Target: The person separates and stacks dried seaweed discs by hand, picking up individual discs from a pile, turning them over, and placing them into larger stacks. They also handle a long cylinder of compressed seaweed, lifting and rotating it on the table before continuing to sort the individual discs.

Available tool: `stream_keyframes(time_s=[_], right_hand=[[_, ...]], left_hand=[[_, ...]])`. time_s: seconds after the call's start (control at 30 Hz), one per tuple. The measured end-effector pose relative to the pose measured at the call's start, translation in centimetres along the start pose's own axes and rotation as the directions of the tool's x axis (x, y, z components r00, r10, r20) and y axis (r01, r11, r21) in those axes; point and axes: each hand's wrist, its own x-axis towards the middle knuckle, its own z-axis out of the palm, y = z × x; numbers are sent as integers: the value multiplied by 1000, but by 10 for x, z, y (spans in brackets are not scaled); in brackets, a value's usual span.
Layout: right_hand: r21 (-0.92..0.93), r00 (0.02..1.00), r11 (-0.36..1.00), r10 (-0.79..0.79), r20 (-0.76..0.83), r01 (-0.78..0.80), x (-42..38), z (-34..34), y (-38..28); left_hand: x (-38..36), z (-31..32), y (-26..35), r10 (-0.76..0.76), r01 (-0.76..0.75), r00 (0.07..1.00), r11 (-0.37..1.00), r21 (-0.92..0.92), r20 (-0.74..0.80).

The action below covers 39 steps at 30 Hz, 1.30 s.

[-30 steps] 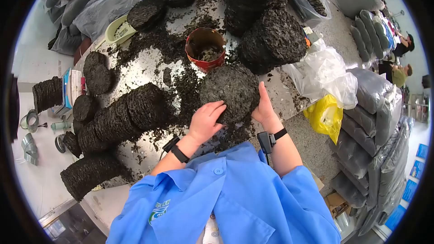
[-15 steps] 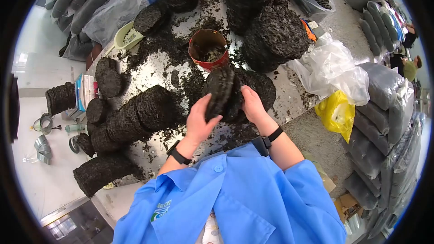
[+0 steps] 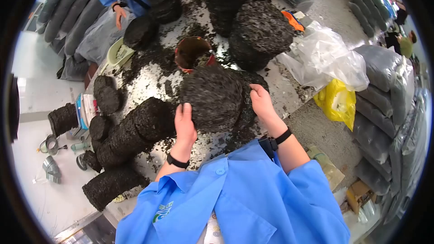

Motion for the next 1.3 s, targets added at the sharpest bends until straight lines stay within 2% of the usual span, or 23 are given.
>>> stream_keyframes(time_s=[0.1,0.17,0.23,0.27,0.3,0.37,0.4,0.47,0.5,0.6,0.63,0.7,0.73,0.77,0.8,0.83,0.9,0.93,0.97,1.03,1.2,1.27,1.3], right_hand=[[16,995,997,78,-67,-77,7,-13,18],[194,988,973,140,-67,-125,10,-20,27],[206,987,968,153,-43,-141,9,-23,39],[221,988,964,155,-19,-147,9,-24,40],[226,987,963,158,-22,-149,7,-24,41],[271,997,959,80,2,-78,0,-25,34],[272,996,959,85,-1,-81,-1,-31,31],[280,985,955,-61,-160,104,0,-44,28],[281,986,954,-61,-156,103,7,-53,43],[106,936,992,-22,-351,63,33,-70,86],[112,939,992,-18,-342,60,37,-67,88],[-160,830,967,-252,-498,198,49,-63,91],[-72,789,928,-349,-505,365,43,-57,52],[-66,797,931,-343,-497,359,33,-52,8],[-165,788,840,-542,-292,517,23,-48,-33],[-220,716,710,-695,-65,669,18,-40,-53],[-181,811,800,-585,-26,572,34,-19,-52],[-241,854,827,-520,14,508,43,-18,-48],[-242,849,821,-528,17,516,53,-18,-45],[-331,811,743,-561,167,582,62,-17,-43],[-439,818,691,-460,346,574,80,-15,-55],[-566,806,579,-355,473,587,86,-10,-57],[-565,805,578,-357,474,589,85,-7,-58]], left_hand=[[12,9,-40,-111,112,994,987,116,-10],[3,19,-28,-56,-5,988,919,395,142],[-6,28,-19,5,-74,990,867,493,141],[-13,37,-7,297,-379,923,595,709,244],[-18,45,3,504,-570,754,183,801,422],[-11,51,4,407,-765,600,40,643,689],[-11,55,2,367,-777,590,17,629,719],[-12,62,-1,317,-791,583,12,612,748],[-11,64,-3,318,-789,586,11,615,746],[-13,66,-7,278,-766,621,19,642,733],[-11,68,-7,266,-804,578,23,595,771],[-8,75,-3,260,-835,536,21,550,803],[-7,79,-1,246,-840,527,2,543,814],[-11,81,0,223,-843,522,-13,538,823],[-13,83,0,209,-839,530,-13,544,822],[-13,87,0,184,-831,539,-45,554,822],[-14,96,2,178,-828,535,-82,555,826],[-17,99,2,173,-830,535,-80,553,827],[-17,100,3,166,-829,537,-77,554,827],[-15,100,3,168,-836,524,-83,542,835],[-13,96,0,171,-851,499,-86,518,849],[-15,94,0,172,-853,497,-83,515,851],[-15,92,1,173,-852,498,-84,516,850]])
